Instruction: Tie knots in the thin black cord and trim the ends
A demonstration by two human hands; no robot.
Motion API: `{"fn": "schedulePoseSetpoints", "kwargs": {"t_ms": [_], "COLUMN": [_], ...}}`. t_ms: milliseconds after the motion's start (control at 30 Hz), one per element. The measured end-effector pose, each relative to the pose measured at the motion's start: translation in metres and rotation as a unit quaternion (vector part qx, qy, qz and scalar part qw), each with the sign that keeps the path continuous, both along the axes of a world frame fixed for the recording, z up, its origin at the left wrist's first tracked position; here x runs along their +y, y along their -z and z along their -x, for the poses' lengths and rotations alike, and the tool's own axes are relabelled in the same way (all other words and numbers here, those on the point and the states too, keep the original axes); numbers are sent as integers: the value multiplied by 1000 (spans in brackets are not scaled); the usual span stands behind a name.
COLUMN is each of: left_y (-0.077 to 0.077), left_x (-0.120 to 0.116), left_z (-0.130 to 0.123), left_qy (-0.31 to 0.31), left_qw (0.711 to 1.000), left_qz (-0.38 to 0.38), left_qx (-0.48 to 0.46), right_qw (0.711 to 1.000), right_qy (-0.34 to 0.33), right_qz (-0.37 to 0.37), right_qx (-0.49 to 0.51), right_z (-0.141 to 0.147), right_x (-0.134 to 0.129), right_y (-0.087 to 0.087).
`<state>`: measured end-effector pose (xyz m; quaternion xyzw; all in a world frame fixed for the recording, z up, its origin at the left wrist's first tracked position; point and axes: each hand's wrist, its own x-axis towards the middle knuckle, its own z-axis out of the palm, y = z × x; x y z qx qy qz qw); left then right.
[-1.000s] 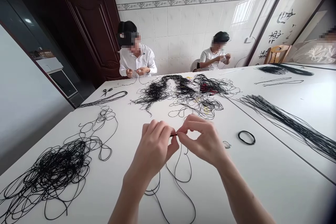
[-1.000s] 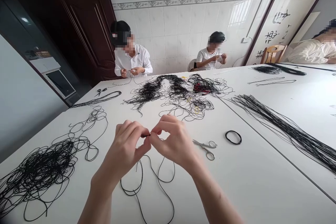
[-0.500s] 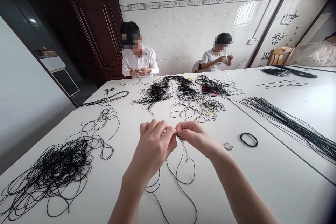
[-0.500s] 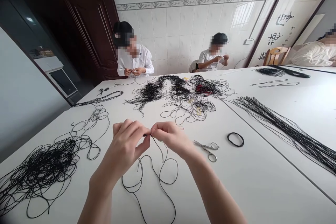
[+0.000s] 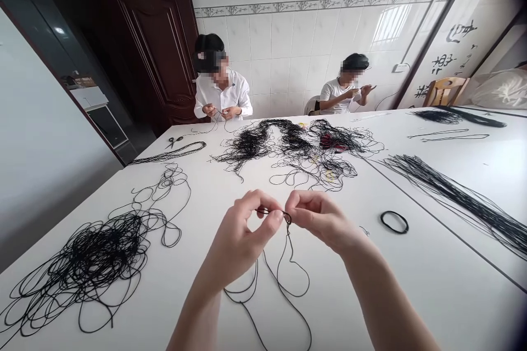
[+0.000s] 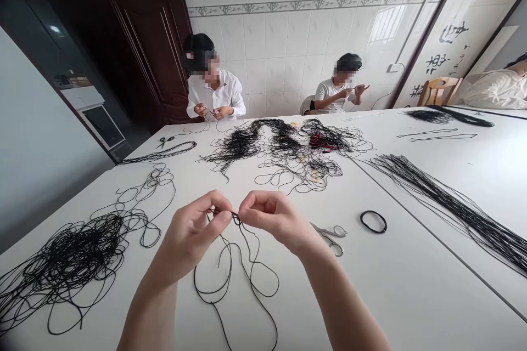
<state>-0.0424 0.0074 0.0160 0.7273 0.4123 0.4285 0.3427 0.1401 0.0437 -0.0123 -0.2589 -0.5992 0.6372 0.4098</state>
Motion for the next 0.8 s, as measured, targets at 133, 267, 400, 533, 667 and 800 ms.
{"fn": "schedulePoseSetpoints", "kwargs": {"t_ms": [133,267,400,533,667,800], "left_y": [-2,-3,-1,2,2,3], "left_x": [3,5,5,6,6,9], "left_z": [-3,-4,-4,-3,-1,4], "left_qy": [82,143,155,148,159,103], "left_qw": [986,978,976,978,973,981], "left_qz": [116,135,147,139,143,128], "left_qx": [-86,-62,-44,-43,-81,-107], "right_qw": [1000,999,992,981,974,974], "right_qy": [21,-5,-78,-121,-122,-103], "right_qz": [-9,33,80,129,166,167], "right_qx": [12,42,59,80,96,114], "right_z": [-3,-6,-6,0,4,1], "right_x": [-7,-9,-8,-9,-12,-13], "right_y": [-5,-6,-5,-4,-4,-6]}}
